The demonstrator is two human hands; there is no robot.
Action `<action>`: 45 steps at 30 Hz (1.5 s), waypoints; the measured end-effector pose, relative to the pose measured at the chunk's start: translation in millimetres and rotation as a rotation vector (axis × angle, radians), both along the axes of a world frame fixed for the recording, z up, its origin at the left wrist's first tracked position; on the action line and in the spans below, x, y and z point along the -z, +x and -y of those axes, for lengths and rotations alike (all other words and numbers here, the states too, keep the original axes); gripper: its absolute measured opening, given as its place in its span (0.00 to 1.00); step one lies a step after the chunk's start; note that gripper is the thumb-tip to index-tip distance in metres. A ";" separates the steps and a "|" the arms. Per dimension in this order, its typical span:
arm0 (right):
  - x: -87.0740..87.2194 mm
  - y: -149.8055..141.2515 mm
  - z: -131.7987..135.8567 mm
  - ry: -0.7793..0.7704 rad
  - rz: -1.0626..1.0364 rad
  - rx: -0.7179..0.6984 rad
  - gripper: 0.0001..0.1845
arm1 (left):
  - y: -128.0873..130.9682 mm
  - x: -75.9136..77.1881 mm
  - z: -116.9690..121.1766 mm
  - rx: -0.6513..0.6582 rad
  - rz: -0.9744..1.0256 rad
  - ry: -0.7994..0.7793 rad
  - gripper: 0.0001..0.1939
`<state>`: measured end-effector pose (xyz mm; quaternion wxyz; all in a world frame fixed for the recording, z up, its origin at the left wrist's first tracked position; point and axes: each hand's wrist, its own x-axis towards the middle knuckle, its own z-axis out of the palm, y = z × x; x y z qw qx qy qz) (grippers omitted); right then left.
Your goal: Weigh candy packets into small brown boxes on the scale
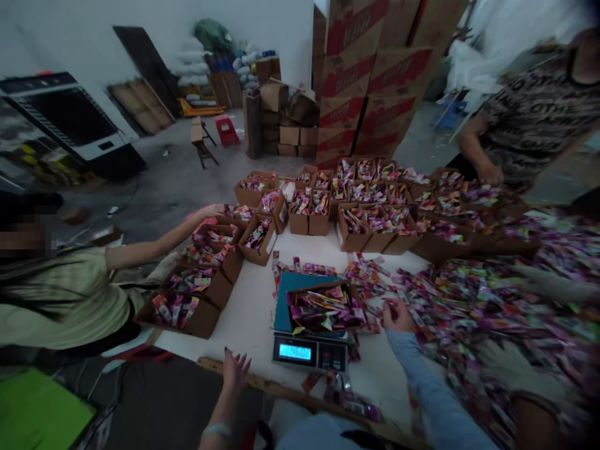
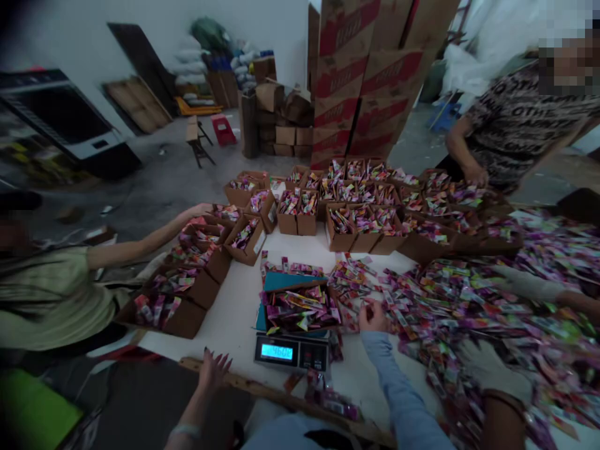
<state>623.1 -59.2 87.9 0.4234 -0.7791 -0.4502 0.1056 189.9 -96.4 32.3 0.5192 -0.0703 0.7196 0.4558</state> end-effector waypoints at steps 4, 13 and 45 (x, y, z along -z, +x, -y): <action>-3.1 -27.3 16.3 0.095 0.030 -0.099 0.13 | 27.2 -18.2 -3.1 0.084 -0.154 0.042 0.24; -96.1 -79.2 -31.7 -0.064 0.454 -0.866 0.18 | 121.5 -106.3 -32.6 0.847 -0.718 0.776 0.26; -99.3 -102.9 -105.4 -0.381 1.045 -1.389 0.21 | 129.0 -100.0 -80.6 1.063 -0.768 0.869 0.55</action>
